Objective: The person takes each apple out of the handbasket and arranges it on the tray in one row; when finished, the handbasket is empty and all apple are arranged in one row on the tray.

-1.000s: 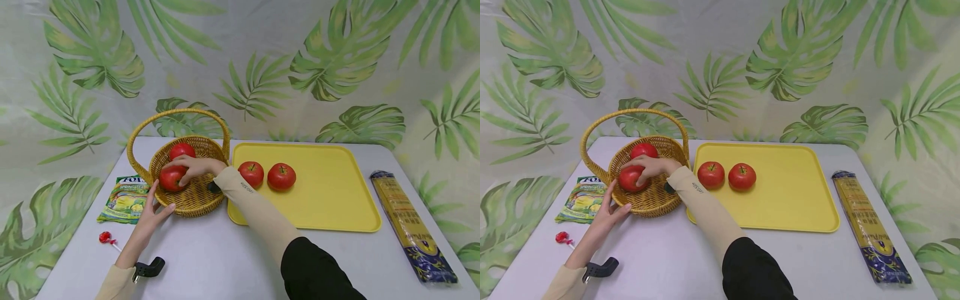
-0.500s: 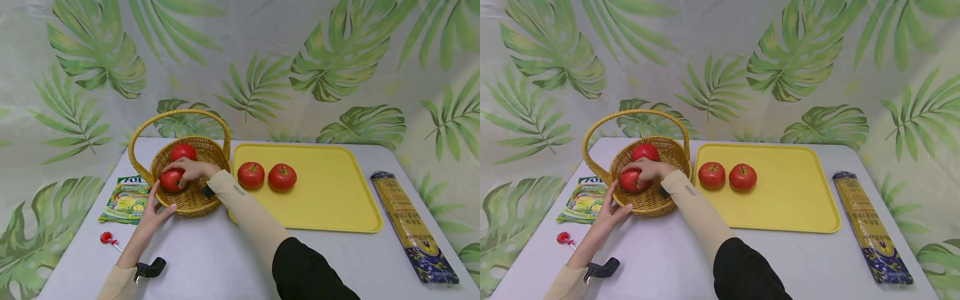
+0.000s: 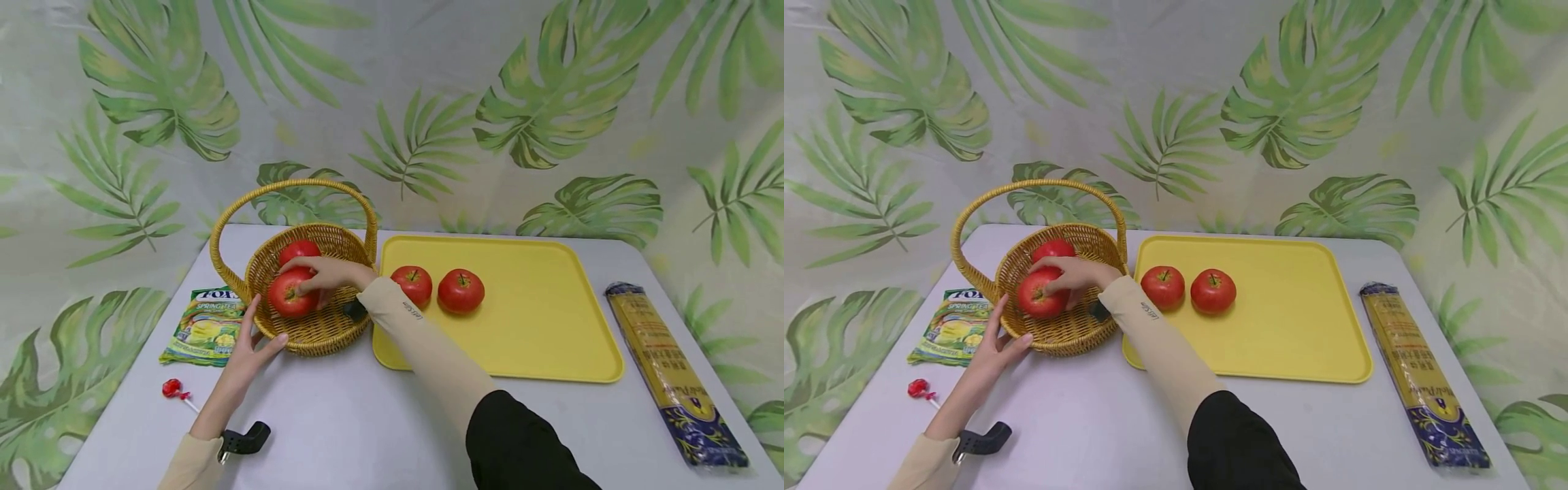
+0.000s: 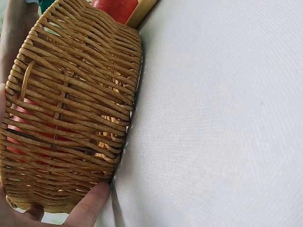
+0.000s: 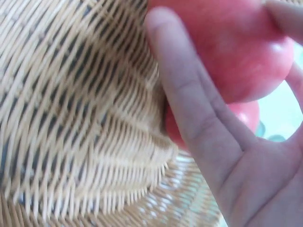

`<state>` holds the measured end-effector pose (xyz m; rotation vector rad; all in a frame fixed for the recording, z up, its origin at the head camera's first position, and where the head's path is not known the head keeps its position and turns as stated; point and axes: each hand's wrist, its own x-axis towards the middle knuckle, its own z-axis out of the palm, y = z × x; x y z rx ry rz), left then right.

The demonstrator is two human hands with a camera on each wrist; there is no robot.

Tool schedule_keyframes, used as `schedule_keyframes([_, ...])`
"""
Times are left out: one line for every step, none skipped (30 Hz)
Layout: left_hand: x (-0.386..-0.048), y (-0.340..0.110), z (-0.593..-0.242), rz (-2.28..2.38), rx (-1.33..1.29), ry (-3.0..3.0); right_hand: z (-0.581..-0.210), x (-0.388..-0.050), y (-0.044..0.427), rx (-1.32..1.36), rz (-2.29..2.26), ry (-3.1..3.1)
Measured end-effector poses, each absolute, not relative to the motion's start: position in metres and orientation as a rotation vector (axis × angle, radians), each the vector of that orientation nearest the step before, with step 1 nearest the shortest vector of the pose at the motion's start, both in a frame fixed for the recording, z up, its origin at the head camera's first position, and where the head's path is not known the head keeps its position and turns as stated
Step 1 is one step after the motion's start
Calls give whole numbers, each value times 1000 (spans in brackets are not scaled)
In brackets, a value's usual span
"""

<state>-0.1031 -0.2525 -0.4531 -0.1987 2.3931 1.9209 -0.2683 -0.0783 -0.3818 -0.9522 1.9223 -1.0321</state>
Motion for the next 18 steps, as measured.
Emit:
schedule_keyframes([-103,-252,-453,1919,-198,2397,-380,-269,-75,-950,-1044,1911])
schedule_keyframes([-103,-252,-453,1920,-197,2397,-378,-270,-72,-951,-1051,1907])
schedule_keyframes([-103,-252,-453,1918,-196,2401,-376,-270,-69,-955,-1053,1909])
schedule_keyframes([-103,-252,-453,1917,-196,2405,-374,-271,-65,-959,-1051,1916])
schedule_keyframes([-103,-252,-453,1914,-197,2407,-372,-271,-62,-961,-1053,1919])
schedule_keyframes([-103,-253,-453,1912,-197,2409,-369,-271,-58,-963,-1055,1924])
schedule_keyframes([-103,-253,-453,1911,-199,2410,-368,-272,-55,-969,-1059,1928])
schedule_keyframes([-103,-253,-453,1910,-199,2411,-366,-272,-51,-975,-1063,1926])
schedule_keyframes([-103,-253,-453,1910,-201,2411,-365,-272,-47,-981,-1069,1926])
schedule_keyframes([-103,-253,-454,1913,-204,2406,-363,-272,-43,-988,-1079,1927])
schedule_keyframes([-103,-253,-454,1913,-209,2401,-362,-271,-39,-993,-1097,1914])
schedule_keyframes([-103,-253,-454,1914,-213,2400,-360,-270,-34,-997,-1114,1906])
schedule_keyframes([-103,-253,-454,1913,-217,2400,-358,-269,-29,-998,-1135,1899])
schedule_keyframes([-103,-252,-454,1913,-219,2399,-356,-268,-24,-994,-1154,1894])
schedule_keyframes([-104,-252,-454,1913,-221,2399,-354,-267,-18,-989,-1173,1897])
schedule_keyframes([-104,-252,-455,1912,-223,2401,-352,-266,-12,-981,-1194,1896])
schedule_keyframes([-104,-252,-455,1911,-223,2403,-350,-265,-6,-967,-1212,1891])
schedule_keyframes([-104,-252,-455,1911,-218,2406,-348,-264,1,-956,-1224,1898])
